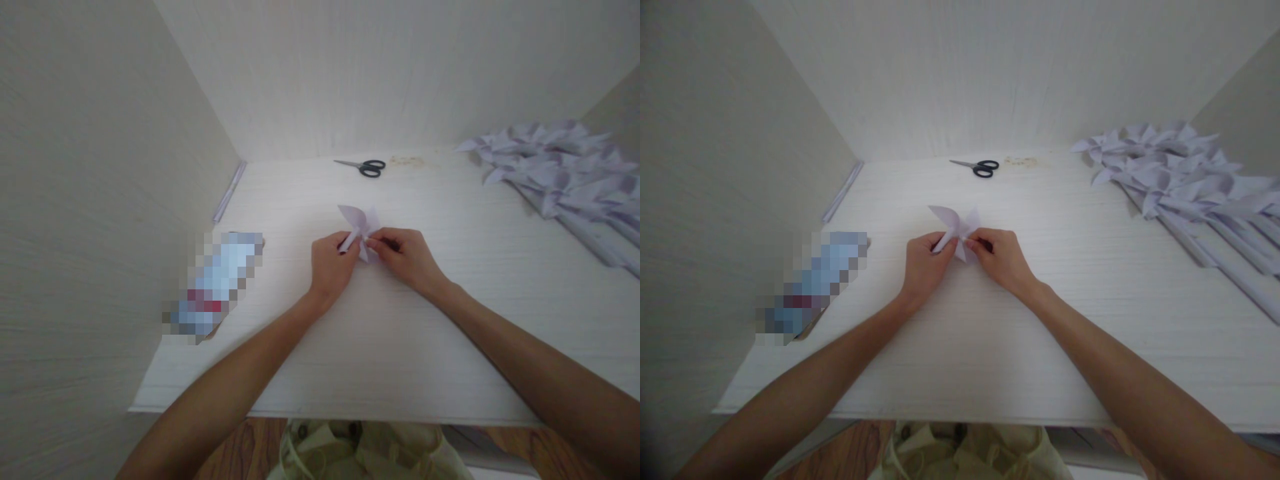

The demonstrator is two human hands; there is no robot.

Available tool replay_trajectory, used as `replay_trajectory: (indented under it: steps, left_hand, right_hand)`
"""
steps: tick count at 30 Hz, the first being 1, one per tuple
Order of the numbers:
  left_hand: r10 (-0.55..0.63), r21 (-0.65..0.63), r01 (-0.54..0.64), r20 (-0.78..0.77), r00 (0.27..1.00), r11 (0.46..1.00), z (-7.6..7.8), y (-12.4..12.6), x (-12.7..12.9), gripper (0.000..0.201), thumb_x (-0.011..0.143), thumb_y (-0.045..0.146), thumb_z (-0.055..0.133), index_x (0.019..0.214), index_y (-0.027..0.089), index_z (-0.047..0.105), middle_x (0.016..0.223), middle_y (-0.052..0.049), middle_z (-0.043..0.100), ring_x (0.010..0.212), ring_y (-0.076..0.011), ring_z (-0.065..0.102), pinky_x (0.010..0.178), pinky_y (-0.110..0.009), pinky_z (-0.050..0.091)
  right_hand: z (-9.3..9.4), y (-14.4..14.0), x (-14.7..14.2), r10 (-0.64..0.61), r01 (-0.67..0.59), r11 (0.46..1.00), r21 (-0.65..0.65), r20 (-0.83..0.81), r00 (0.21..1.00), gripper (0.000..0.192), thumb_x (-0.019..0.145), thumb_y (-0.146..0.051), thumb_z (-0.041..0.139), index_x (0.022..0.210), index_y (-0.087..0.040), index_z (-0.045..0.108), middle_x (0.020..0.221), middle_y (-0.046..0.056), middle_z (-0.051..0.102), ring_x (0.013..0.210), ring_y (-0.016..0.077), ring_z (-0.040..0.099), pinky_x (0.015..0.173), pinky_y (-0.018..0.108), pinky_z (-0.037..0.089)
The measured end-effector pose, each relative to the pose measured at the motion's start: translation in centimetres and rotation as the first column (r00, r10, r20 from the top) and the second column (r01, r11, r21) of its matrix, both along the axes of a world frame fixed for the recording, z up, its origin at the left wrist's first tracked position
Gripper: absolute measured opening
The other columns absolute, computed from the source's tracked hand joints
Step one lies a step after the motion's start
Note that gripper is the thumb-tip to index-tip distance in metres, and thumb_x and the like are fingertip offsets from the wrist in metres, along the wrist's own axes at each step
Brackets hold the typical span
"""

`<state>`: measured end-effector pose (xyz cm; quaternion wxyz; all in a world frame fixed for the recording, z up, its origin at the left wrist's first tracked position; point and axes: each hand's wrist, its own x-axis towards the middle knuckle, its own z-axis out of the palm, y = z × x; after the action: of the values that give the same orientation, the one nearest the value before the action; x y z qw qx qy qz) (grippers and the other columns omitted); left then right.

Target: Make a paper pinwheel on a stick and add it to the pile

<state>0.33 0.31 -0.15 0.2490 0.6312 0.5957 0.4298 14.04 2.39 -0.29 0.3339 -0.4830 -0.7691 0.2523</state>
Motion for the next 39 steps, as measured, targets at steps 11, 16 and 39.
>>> replay_trajectory:
  steps: [11, 16, 39]
  left_hand:
    - [0.003, 0.003, -0.003, 0.002, 1.000, 1.000, -0.13, 0.01, -0.05, 0.025, 0.074, 0.027, 0.045, 0.070, 0.012, 0.065, 0.058, 0.001, 0.058, 0.053, -0.0084, 0.047, 0.050, -0.020, 0.033]
    - [-0.009, 0.007, 0.009, 0.014, 1.000, 1.000, -0.19, 0.04, -0.08, 0.025, 0.073, 0.027, 0.045, 0.069, 0.012, 0.065, 0.057, 0.001, 0.056, 0.052, -0.0081, 0.046, 0.049, -0.020, 0.032]
    - [-0.046, -0.044, 0.047, 0.042, 0.998, 0.998, 0.26, 0.10, -0.16, 0.022, 0.071, 0.025, 0.046, 0.067, 0.012, 0.064, 0.055, 0.002, 0.053, 0.053, -0.0075, 0.043, 0.049, -0.019, 0.031]
  right_hand:
    - [-0.03, -0.03, 0.05, -0.005, 0.005, 1.000, 0.010, -0.007, 1.000, 0.020, 0.075, -0.025, 0.048, 0.068, -0.013, 0.062, 0.056, 0.000, 0.056, 0.049, 0.0086, 0.043, 0.048, 0.021, 0.031]
    - [0.13, -0.07, 0.04, -0.010, 0.010, 1.000, 0.017, 0.005, 1.000, 0.020, 0.075, -0.025, 0.048, 0.067, -0.013, 0.062, 0.055, 0.000, 0.056, 0.049, 0.0087, 0.043, 0.048, 0.021, 0.031]
    - [0.07, -0.02, 0.25, -0.011, 0.011, 1.000, -0.012, -0.019, 1.000, 0.021, 0.075, -0.026, 0.049, 0.067, -0.013, 0.063, 0.055, 0.000, 0.055, 0.050, 0.0084, 0.042, 0.048, 0.022, 0.030]
